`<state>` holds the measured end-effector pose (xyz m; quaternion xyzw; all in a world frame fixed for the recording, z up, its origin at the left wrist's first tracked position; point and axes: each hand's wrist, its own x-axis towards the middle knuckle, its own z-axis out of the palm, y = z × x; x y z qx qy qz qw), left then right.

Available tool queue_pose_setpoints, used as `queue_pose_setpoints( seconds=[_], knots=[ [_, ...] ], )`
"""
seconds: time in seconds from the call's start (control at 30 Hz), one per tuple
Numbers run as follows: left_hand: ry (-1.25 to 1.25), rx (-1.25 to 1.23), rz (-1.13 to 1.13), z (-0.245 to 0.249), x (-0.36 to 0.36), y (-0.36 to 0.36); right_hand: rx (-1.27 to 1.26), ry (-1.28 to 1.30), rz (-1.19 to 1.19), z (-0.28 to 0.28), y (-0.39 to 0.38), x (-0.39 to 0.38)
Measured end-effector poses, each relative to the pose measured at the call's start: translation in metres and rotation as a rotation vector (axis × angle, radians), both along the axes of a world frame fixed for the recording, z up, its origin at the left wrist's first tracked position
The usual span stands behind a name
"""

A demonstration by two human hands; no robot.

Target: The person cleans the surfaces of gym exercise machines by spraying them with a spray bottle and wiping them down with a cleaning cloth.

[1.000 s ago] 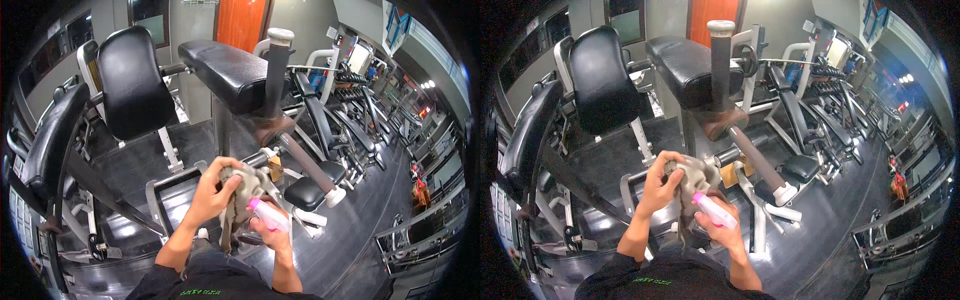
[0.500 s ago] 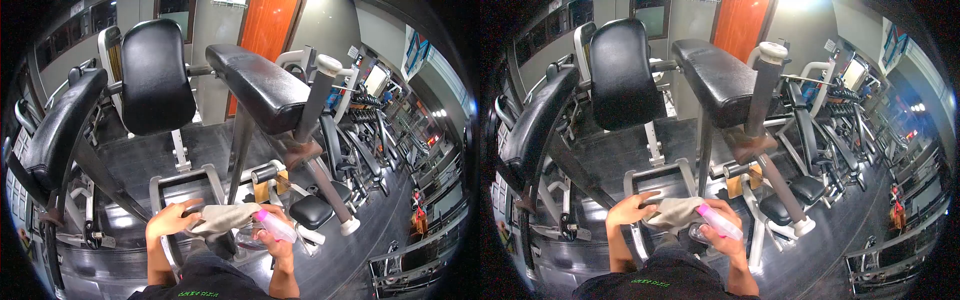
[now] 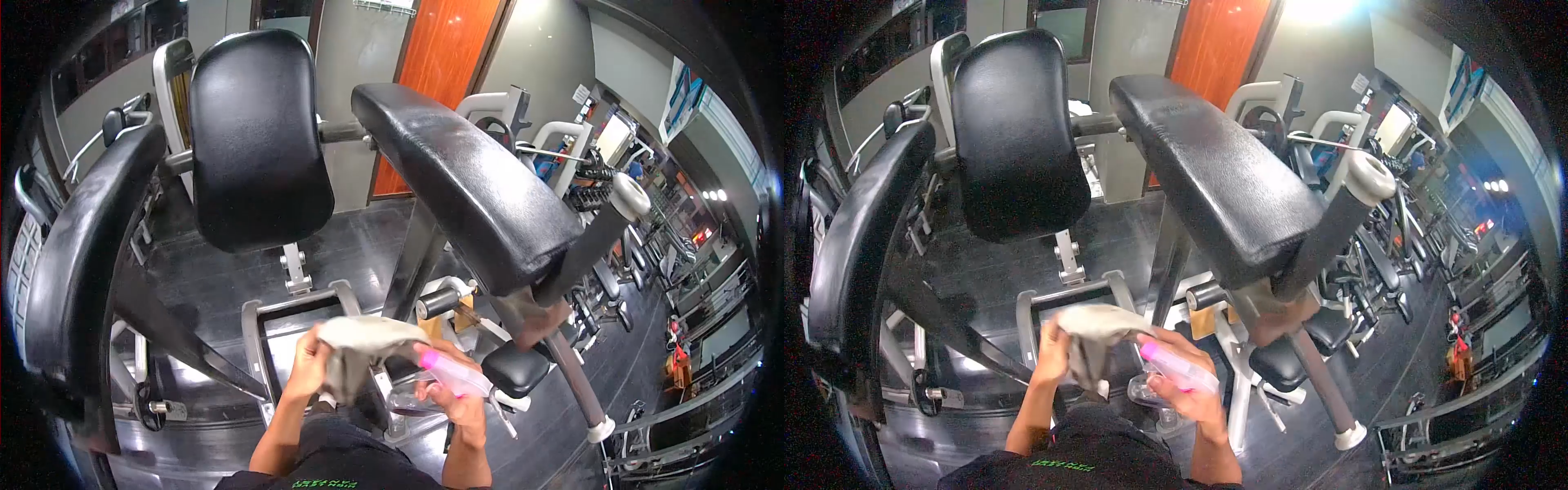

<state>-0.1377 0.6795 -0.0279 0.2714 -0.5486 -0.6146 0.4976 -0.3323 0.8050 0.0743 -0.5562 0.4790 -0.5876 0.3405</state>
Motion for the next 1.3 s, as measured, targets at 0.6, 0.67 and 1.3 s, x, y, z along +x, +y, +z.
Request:
queue_pose_setpoints(
  seconds=[0.6,0.67,1.3],
  knots=[
    [0.177,0.138,0.138,0.021,-0.168,-0.160,0.260,0.031,-0.181,-0.006,-0.082,0.010],
    [0.046,-0.315,0.255,0.054,-0.196,-0.145,0.225,0.031,-0.197,-0.009,-0.086,0.011],
    [0.019,-0.893,0.301,-0.006,-0.206,-0.138,0.120,-0.092,-0.277,-0.023,-0.090,0.015]
  ],
)
